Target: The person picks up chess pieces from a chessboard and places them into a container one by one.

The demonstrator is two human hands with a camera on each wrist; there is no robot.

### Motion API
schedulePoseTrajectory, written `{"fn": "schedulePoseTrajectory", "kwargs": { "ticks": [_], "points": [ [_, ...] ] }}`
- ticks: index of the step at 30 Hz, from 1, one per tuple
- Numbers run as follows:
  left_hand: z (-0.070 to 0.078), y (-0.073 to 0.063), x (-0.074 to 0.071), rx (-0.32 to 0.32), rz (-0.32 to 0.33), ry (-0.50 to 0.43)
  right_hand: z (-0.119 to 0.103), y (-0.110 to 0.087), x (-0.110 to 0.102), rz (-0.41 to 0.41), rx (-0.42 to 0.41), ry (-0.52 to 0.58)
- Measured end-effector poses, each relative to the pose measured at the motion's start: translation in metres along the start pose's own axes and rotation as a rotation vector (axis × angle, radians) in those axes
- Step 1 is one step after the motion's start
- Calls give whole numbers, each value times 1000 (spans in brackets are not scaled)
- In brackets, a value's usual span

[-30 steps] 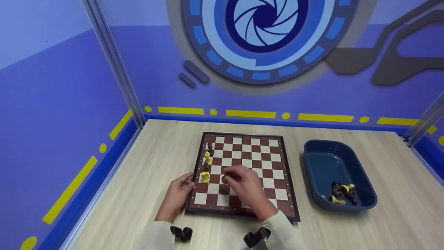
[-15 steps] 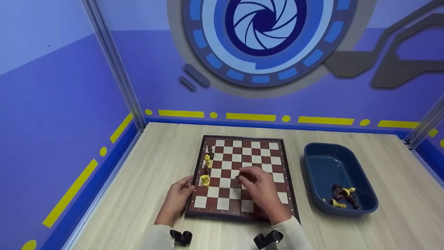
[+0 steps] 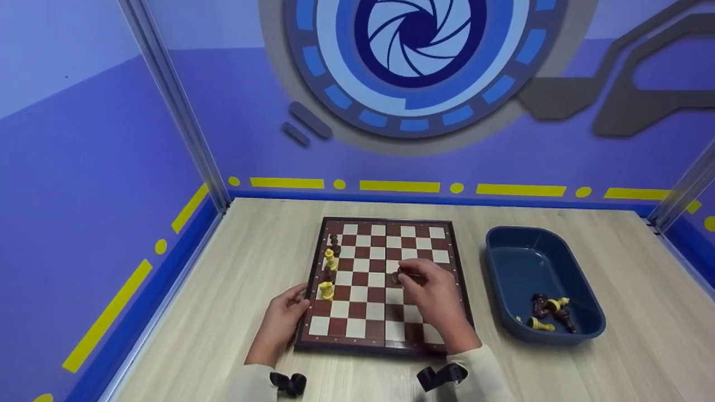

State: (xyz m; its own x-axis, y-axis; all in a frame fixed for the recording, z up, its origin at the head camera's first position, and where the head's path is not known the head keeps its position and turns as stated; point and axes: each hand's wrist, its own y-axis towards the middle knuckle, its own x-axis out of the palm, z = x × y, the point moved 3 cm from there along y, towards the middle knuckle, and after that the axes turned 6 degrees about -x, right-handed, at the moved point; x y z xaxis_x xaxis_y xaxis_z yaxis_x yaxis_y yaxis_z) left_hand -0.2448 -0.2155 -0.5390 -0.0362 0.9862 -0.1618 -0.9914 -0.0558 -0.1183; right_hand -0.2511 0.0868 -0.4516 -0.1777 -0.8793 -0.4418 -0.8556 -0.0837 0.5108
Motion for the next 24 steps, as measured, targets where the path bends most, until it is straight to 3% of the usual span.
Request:
{"fn": "schedulePoseTrajectory", "kwargs": {
  "ticks": [8, 24],
  "points": [
    [1, -1, -1, 22, -5, 19, 10, 2, -13, 27, 42, 61],
    [3, -2, 0, 0, 21, 50, 25, 7, -38, 115, 81, 30]
  ]
}}
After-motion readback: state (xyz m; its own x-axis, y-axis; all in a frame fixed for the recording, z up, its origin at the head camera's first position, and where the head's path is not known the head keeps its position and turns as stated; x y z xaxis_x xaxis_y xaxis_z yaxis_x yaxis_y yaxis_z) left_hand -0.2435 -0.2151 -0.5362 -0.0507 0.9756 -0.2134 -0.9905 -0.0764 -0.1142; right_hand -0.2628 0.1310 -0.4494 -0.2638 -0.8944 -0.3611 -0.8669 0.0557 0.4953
